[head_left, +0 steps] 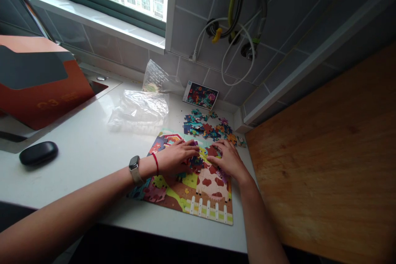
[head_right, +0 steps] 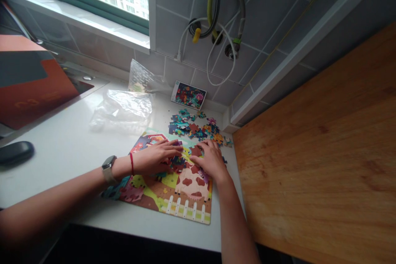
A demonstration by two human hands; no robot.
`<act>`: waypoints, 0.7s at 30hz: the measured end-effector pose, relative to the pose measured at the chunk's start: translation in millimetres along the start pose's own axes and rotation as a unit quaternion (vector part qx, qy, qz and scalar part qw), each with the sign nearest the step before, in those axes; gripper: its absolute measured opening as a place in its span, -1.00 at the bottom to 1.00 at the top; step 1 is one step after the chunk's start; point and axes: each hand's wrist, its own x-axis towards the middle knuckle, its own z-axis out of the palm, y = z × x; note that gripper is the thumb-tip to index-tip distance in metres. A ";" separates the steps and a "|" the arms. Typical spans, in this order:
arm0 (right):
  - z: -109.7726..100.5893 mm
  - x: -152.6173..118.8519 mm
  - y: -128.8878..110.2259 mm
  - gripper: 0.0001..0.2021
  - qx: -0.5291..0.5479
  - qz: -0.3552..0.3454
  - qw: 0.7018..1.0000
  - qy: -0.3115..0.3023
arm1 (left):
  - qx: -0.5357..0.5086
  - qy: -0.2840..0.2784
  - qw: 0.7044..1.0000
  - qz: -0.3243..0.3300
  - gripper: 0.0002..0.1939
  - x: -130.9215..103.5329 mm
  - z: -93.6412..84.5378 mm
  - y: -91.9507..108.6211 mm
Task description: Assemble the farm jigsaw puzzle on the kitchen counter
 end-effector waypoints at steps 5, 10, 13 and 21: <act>8.3 4.2 7.7 -0.54 0.019 -0.005 0.998 0.058 | 0.015 0.035 0.998 -0.050 -0.44 1.9 -6.1 -6.9; 4.7 9.8 9.2 -0.63 0.068 -0.019 0.986 0.150 | 0.007 0.017 1.000 -0.001 -0.39 1.8 -11.8 1.4; -3.7 18.1 12.3 -0.65 0.076 -0.009 0.975 0.207 | 0.004 -0.003 0.999 0.033 -0.39 1.1 -9.9 7.1; 3.6 76.2 -0.3 -0.36 0.009 0.016 0.996 0.089 | -0.003 0.009 0.999 0.047 -0.43 1.2 -4.6 6.3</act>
